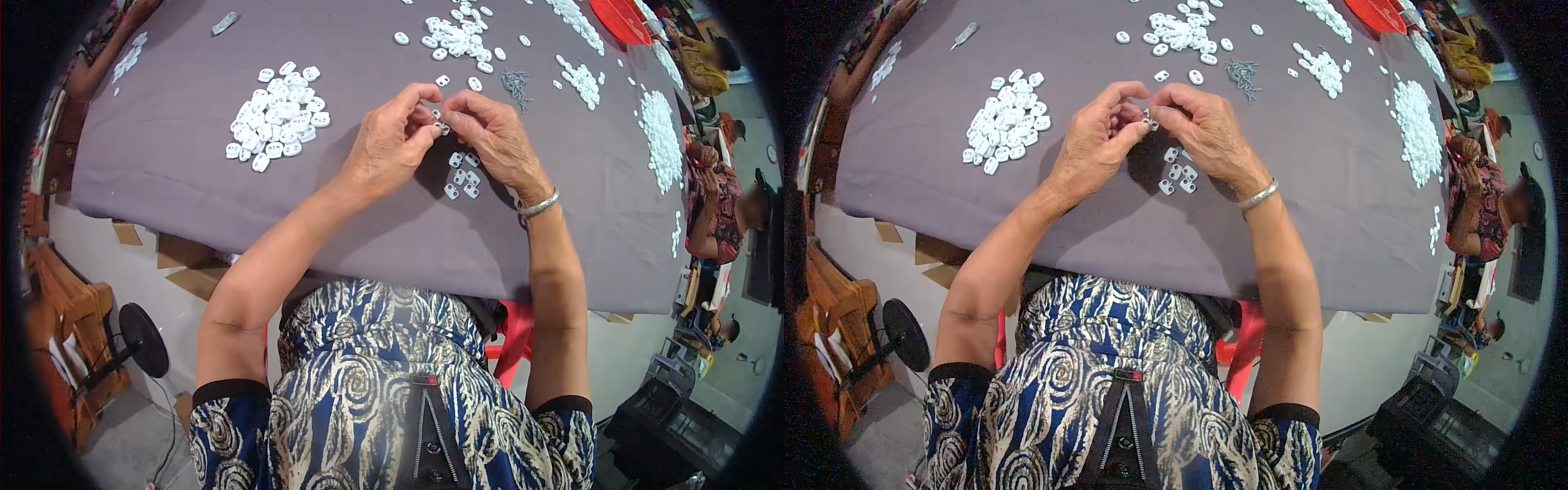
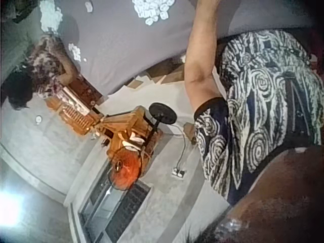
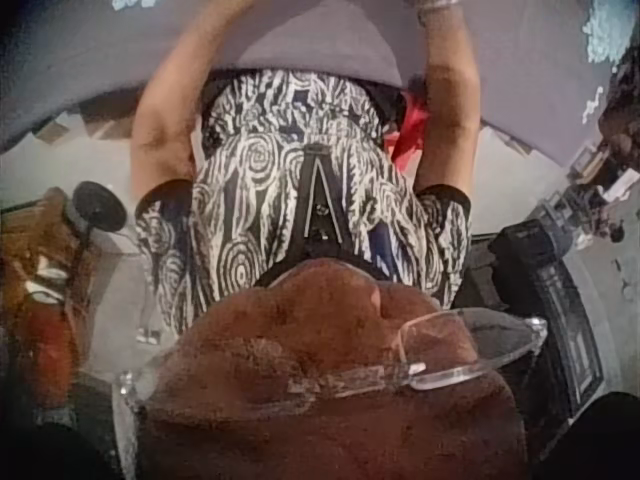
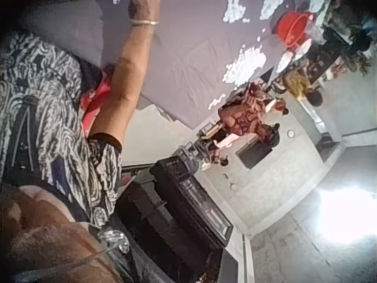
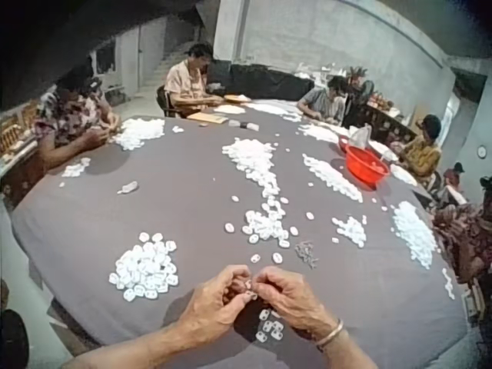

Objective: Sorting and inspecting small white plastic clips or buckles on a table.

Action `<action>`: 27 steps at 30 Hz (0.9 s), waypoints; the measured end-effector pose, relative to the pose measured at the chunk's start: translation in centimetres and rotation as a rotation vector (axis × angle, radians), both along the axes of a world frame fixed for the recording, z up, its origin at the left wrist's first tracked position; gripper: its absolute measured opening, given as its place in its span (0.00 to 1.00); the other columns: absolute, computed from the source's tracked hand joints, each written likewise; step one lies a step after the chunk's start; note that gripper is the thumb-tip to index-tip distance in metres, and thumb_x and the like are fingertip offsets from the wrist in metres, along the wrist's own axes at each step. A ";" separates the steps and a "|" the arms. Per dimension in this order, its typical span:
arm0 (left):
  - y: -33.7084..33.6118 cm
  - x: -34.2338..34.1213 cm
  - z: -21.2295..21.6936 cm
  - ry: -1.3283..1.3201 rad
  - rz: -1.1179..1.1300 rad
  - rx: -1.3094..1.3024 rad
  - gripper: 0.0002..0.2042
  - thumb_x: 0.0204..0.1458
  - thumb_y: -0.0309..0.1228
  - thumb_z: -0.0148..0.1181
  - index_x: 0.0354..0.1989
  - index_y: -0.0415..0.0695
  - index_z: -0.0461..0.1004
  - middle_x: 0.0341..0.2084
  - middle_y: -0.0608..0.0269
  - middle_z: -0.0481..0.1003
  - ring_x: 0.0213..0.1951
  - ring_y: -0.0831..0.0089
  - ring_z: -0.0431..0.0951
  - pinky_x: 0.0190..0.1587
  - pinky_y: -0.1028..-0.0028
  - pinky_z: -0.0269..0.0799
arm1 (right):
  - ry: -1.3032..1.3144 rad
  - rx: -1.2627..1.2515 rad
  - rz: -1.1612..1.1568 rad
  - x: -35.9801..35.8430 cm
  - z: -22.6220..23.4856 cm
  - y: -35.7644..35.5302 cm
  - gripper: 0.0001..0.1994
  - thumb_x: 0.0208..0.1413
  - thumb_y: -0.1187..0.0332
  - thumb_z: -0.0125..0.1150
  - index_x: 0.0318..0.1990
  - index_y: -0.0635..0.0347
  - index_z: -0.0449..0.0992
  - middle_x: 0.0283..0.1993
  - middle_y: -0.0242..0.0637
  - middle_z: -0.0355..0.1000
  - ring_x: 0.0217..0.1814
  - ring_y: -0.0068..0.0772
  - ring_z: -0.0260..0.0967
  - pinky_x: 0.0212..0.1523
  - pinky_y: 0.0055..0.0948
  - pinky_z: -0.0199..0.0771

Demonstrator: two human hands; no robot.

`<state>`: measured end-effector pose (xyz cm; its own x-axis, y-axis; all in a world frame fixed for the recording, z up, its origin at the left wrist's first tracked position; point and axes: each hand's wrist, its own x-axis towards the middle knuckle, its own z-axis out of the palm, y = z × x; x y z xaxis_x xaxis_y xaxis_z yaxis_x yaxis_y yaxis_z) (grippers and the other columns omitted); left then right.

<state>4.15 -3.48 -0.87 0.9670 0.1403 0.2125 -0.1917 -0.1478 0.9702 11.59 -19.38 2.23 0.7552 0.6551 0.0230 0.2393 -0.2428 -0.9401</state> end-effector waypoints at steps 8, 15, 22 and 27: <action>-0.1 0.0 0.0 0.053 -0.018 0.061 0.16 0.52 0.20 0.56 0.51 0.39 0.67 0.30 0.69 0.71 0.33 0.84 0.70 0.37 0.82 0.69 | -0.296 -0.119 0.023 0.0 0.4 -0.1 0.06 0.57 0.71 0.56 0.37 0.64 0.74 0.27 0.38 0.70 0.27 0.29 0.67 0.30 0.28 0.68; -0.4 -0.1 -0.3 0.031 0.048 0.117 0.16 0.51 0.18 0.55 0.48 0.40 0.65 0.30 0.67 0.72 0.31 0.83 0.70 0.36 0.80 0.71 | -0.454 -0.193 0.043 -0.3 0.7 0.3 0.07 0.56 0.70 0.54 0.33 0.66 0.72 0.29 0.46 0.71 0.31 0.50 0.69 0.32 0.38 0.69; -0.8 -0.4 0.0 0.046 0.099 0.088 0.15 0.47 0.17 0.52 0.44 0.39 0.63 0.27 0.56 0.74 0.29 0.68 0.77 0.35 0.71 0.74 | -0.467 -0.204 0.006 -0.9 0.8 0.3 0.08 0.55 0.70 0.53 0.30 0.67 0.71 0.27 0.47 0.69 0.29 0.51 0.68 0.30 0.41 0.67; -0.7 -0.4 0.1 0.064 0.088 0.096 0.15 0.50 0.18 0.56 0.45 0.40 0.63 0.27 0.65 0.72 0.29 0.82 0.70 0.35 0.79 0.71 | -0.493 -0.176 0.020 -0.7 0.7 0.3 0.07 0.55 0.71 0.53 0.30 0.67 0.71 0.26 0.47 0.69 0.28 0.51 0.67 0.30 0.39 0.67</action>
<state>3.77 -4.17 -0.77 0.9638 0.2074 0.1675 -0.1123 -0.2538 0.9607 10.85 -19.05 2.92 0.6698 0.6953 0.2606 0.6491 -0.3778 -0.6602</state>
